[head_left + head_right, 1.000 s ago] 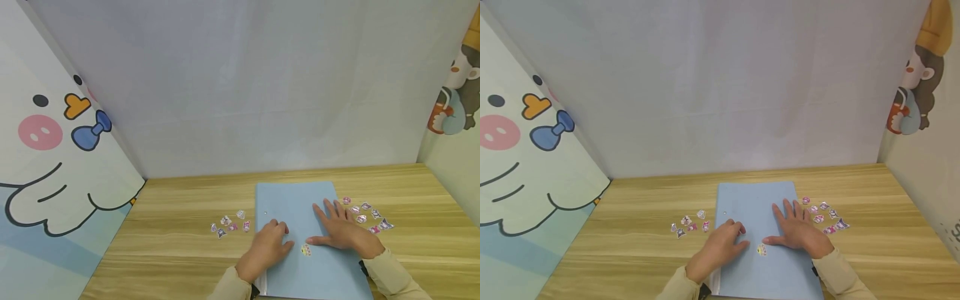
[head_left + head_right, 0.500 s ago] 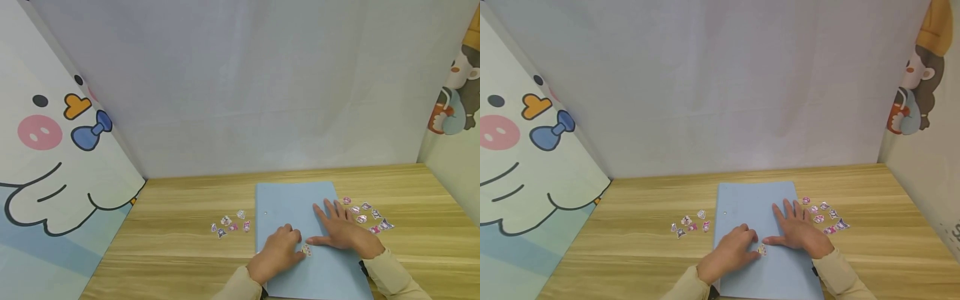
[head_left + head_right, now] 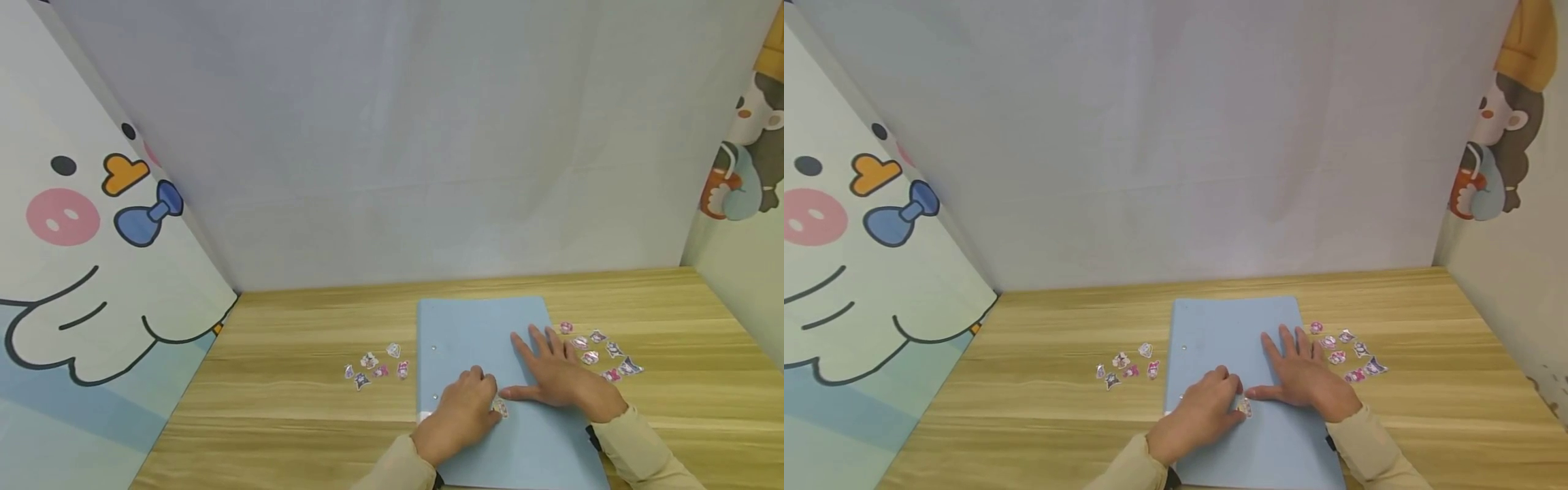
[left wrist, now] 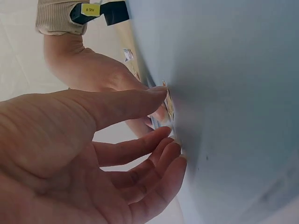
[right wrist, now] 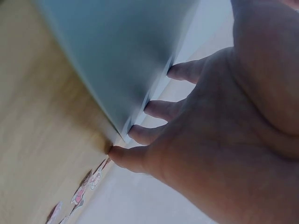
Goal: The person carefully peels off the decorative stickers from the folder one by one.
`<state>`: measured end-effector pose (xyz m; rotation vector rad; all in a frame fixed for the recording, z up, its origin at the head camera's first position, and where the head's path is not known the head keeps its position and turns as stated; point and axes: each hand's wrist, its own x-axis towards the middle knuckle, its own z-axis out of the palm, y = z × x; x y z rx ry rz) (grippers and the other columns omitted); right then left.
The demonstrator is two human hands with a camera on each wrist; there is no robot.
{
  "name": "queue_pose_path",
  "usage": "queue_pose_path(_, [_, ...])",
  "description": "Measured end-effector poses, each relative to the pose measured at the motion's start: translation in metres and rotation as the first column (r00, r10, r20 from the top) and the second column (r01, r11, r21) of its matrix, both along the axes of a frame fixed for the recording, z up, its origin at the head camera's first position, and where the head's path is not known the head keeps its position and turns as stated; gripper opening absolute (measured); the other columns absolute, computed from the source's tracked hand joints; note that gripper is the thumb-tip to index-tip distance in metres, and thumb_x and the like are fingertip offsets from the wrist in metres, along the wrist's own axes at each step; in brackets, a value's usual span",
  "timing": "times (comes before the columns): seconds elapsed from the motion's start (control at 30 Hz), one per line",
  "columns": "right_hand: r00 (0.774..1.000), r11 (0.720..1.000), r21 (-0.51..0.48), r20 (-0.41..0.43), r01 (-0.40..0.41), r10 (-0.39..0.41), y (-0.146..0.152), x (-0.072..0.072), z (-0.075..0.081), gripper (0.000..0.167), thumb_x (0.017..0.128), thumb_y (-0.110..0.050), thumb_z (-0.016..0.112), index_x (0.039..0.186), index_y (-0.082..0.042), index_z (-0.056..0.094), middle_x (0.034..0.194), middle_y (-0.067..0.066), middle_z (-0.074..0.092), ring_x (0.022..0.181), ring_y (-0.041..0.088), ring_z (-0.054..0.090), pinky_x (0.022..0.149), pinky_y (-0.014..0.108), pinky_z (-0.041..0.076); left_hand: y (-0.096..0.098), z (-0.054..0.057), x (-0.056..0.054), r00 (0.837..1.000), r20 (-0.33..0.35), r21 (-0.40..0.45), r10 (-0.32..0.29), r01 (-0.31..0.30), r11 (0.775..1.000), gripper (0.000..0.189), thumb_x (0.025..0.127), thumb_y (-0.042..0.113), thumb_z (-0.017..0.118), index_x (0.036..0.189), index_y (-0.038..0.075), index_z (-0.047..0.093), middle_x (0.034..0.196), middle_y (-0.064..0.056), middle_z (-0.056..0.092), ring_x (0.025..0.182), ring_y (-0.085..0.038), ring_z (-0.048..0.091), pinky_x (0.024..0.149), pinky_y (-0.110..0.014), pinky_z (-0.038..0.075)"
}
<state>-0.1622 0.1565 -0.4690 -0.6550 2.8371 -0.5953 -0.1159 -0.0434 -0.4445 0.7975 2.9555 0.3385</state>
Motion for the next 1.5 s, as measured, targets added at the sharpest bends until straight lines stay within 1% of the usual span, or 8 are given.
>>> queue_pose_path(0.27, [1.0, 1.0, 0.022, -0.017, 0.009, -0.009, -0.002, 0.001, 0.001, 0.102, 0.085, -0.055, 0.079, 0.153, 0.008, 0.035, 0.155, 0.044, 0.022, 0.14, 0.069, 0.016, 0.105, 0.082, 0.017, 0.007, -0.002, 0.003, 0.999, -0.042, -0.046, 0.023, -0.025, 0.999, 0.019, 0.084, 0.022, 0.086, 0.09, 0.009, 0.073, 0.083, 0.0, 0.059, 0.076, -0.013, 0.056, 0.06, -0.027, 0.049])
queue_pose_path(0.5, [1.0, 1.0, 0.018, -0.007, 0.009, -0.009, -0.002, 0.001, 0.002, 0.103, 0.086, -0.056, 0.078, 0.153, 0.008, 0.034, 0.155, 0.044, 0.021, 0.14, 0.069, 0.016, 0.105, 0.082, 0.016, 0.011, -0.004, 0.006, 0.994, -0.043, -0.06, 0.1, -0.102, 0.993, 0.027, 0.085, 0.026, 0.086, 0.098, 0.007, 0.072, 0.087, -0.001, 0.058, 0.078, -0.013, 0.055, 0.063, -0.027, 0.05])
queue_pose_path(0.63, [1.0, 1.0, 0.012, 0.002, 0.01, -0.01, -0.002, 0.001, 0.002, 0.102, 0.086, -0.055, 0.078, 0.153, 0.009, 0.034, 0.156, 0.044, 0.019, 0.141, 0.069, 0.013, 0.106, 0.082, 0.014, 0.011, -0.004, 0.007, 0.993, -0.059, -0.057, 0.102, -0.106, 0.993, 0.024, 0.085, 0.025, 0.085, 0.094, 0.008, 0.072, 0.085, -0.001, 0.057, 0.078, -0.013, 0.055, 0.063, -0.027, 0.049])
queue_pose_path(0.83, [1.0, 1.0, 0.009, 0.013, 0.019, -0.019, -0.002, 0.0, 0.002, 0.102, 0.086, -0.054, 0.078, 0.154, 0.008, 0.033, 0.157, 0.044, 0.018, 0.141, 0.069, 0.012, 0.107, 0.082, 0.013, 0.014, -0.006, 0.009, 0.987, -0.122, -0.088, 0.102, -0.113, 0.99, 0.023, 0.084, 0.026, 0.086, 0.09, 0.009, 0.073, 0.081, 0.0, 0.057, 0.075, -0.012, 0.054, 0.062, -0.026, 0.048])
queue_pose_path(1.0, [1.0, 1.0, 0.005, 0.024, 0.019, -0.02, -0.001, 0.0, 0.001, 0.103, 0.086, -0.054, 0.078, 0.154, 0.008, 0.033, 0.157, 0.044, 0.017, 0.142, 0.069, 0.011, 0.107, 0.082, 0.012, 0.016, -0.007, 0.013, 0.984, -0.123, -0.079, 0.125, -0.136, 0.988, 0.021, 0.083, 0.025, 0.086, 0.088, 0.009, 0.074, 0.078, 0.0, 0.058, 0.073, -0.013, 0.052, 0.061, -0.026, 0.046])
queue_pose_path(1.2, [1.0, 1.0, 0.014, 0.022, 0.013, -0.014, -0.001, 0.0, 0.001, 0.103, 0.087, -0.056, 0.077, 0.155, 0.008, 0.032, 0.157, 0.044, 0.017, 0.142, 0.069, 0.011, 0.107, 0.082, 0.012, 0.019, -0.009, 0.018, 0.969, -0.177, -0.089, 0.173, -0.191, 0.978, 0.022, 0.081, 0.024, 0.087, 0.087, 0.008, 0.074, 0.078, -0.001, 0.055, 0.073, -0.014, 0.05, 0.058, -0.026, 0.043])
queue_pose_path(1.37, [0.999, 1.0, 0.004, 0.04, 0.012, -0.013, -0.001, 0.0, 0.002, 0.103, 0.087, -0.054, 0.077, 0.155, 0.009, 0.031, 0.157, 0.045, 0.015, 0.142, 0.069, 0.008, 0.107, 0.082, 0.011, 0.023, -0.011, 0.022, 0.958, -0.234, -0.125, 0.166, -0.199, 0.972, 0.018, 0.077, 0.02, 0.088, 0.082, 0.012, 0.073, 0.077, 0.0, 0.055, 0.073, -0.013, 0.048, 0.058, -0.025, 0.041])
queue_pose_path(1.5, [0.999, 1.0, 0.002, 0.035, 0.013, -0.013, -0.001, 0.001, 0.001, 0.102, 0.087, -0.053, 0.077, 0.155, 0.009, 0.032, 0.157, 0.045, 0.016, 0.141, 0.07, 0.009, 0.107, 0.082, 0.011, 0.025, -0.012, 0.023, 0.946, -0.278, -0.129, 0.164, -0.206, 0.97, 0.019, 0.072, 0.016, 0.09, 0.079, 0.013, 0.072, 0.076, 0.0, 0.056, 0.072, -0.014, 0.048, 0.057, -0.025, 0.04])
